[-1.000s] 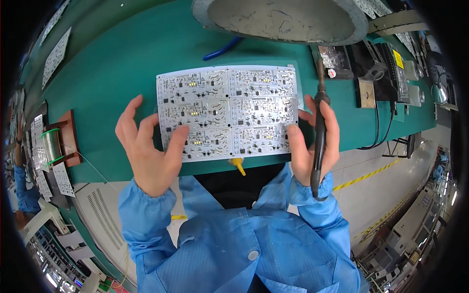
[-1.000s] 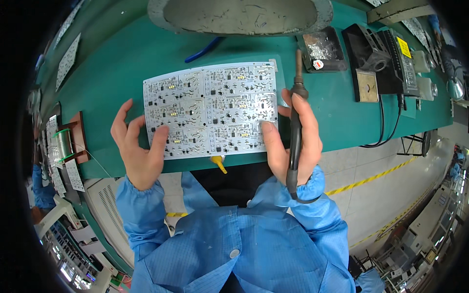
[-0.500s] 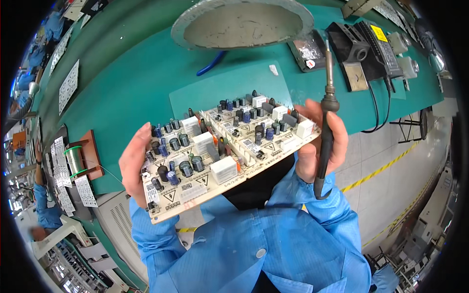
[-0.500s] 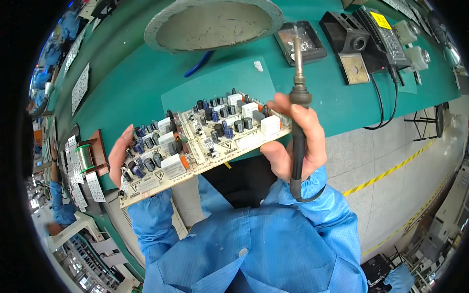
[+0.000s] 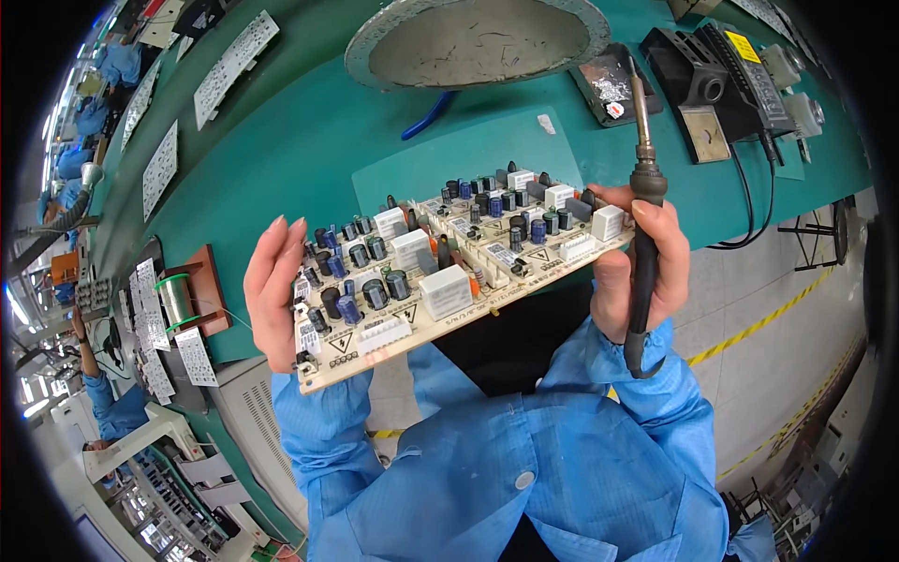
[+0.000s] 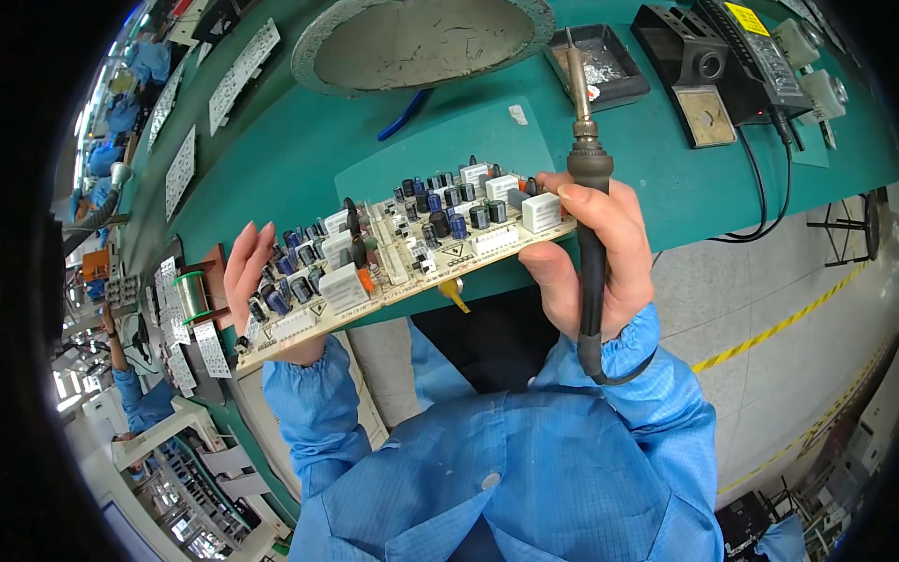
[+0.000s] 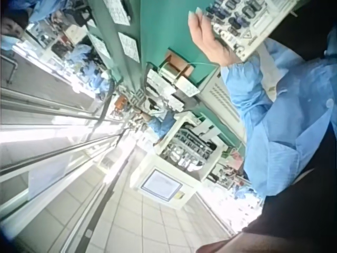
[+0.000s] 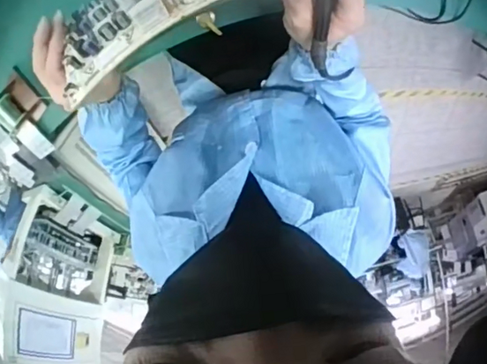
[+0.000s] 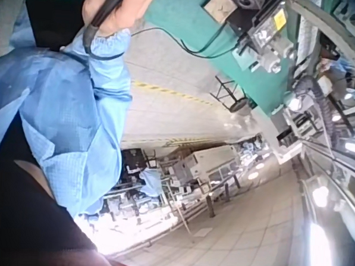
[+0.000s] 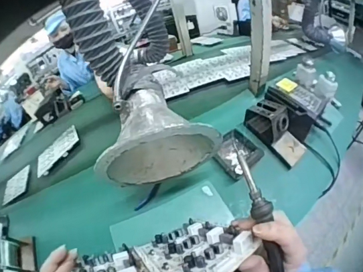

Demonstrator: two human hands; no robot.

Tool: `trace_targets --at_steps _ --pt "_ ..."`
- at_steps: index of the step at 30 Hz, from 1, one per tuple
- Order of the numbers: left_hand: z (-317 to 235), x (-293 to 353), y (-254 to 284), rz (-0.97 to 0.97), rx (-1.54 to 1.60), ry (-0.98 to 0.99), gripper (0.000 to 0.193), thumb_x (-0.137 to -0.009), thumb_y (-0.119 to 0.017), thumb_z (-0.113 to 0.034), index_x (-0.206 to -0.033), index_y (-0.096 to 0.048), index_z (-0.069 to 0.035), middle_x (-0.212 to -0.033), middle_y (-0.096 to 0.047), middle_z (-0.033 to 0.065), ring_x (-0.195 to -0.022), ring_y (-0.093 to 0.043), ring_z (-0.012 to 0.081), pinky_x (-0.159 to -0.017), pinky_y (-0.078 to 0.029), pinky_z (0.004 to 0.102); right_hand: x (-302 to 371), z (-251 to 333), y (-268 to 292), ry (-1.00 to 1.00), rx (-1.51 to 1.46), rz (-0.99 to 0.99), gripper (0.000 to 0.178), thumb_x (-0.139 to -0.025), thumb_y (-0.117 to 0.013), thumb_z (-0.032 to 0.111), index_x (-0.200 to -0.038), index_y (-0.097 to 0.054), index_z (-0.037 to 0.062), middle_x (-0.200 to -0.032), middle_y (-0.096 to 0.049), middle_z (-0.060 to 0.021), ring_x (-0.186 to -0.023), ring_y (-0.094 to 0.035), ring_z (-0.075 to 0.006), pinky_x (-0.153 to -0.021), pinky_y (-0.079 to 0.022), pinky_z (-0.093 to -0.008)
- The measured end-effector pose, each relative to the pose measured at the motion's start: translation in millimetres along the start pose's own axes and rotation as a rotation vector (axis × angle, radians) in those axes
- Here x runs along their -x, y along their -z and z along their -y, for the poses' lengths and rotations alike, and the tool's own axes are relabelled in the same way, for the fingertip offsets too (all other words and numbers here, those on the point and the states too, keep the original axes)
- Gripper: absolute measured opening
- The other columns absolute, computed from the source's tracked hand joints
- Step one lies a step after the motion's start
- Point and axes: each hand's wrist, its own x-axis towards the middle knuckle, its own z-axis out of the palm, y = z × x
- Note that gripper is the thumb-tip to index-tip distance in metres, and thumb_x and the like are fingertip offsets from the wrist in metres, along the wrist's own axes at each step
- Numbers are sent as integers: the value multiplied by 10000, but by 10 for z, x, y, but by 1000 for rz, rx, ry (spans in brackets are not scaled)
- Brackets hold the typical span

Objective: Manual soldering of components onto printed circuit boards at an assembly station.

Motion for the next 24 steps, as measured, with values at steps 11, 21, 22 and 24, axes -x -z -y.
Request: trace_targets --at_steps 11,21,22,24 --pt "90 88 -61 -2 42 91 467 -781 -700 -61 -1191 -496 27 -1274 -464 210 -1129 -544 313 -965 -461 398 -7 39 -71 18 34 37 550 -790 -730 242 -1202 -427 40 -1066 -555 -207 -949 -599 -297 -819 -503 -388" --pt "94 122 -74 14 100 83 330 -866 -561 -16 -1189 -498 -7 -1270 -466 179 -1140 -537 290 -960 -475 369 18 50 -76 -5 1 31 578 -770 -750 213 -1218 -423 50 -1074 -559 -200 -958 -591 -292 -818 -501 -384" --pt "85 117 -79 15 103 84 333 -863 -563 -13 -1189 -497 -6 -1270 -466 179 -1139 -538 289 -958 -477 369 18 51 -71 -6 0 29 578 -770 -750 213 -1218 -423 50 -1074 -559 -200 -958 -591 -292 -818 -501 -384" --pt "99 122 -86 17 104 84 336 -861 -566 -9 -1189 -497 -5 -1270 -466 179 -1137 -539 288 -956 -480 368 24 48 -58 -15 3 50 580 -767 -752 208 -1220 -426 54 -1090 -558 -204 -978 -585 -289 -821 -496 -380"
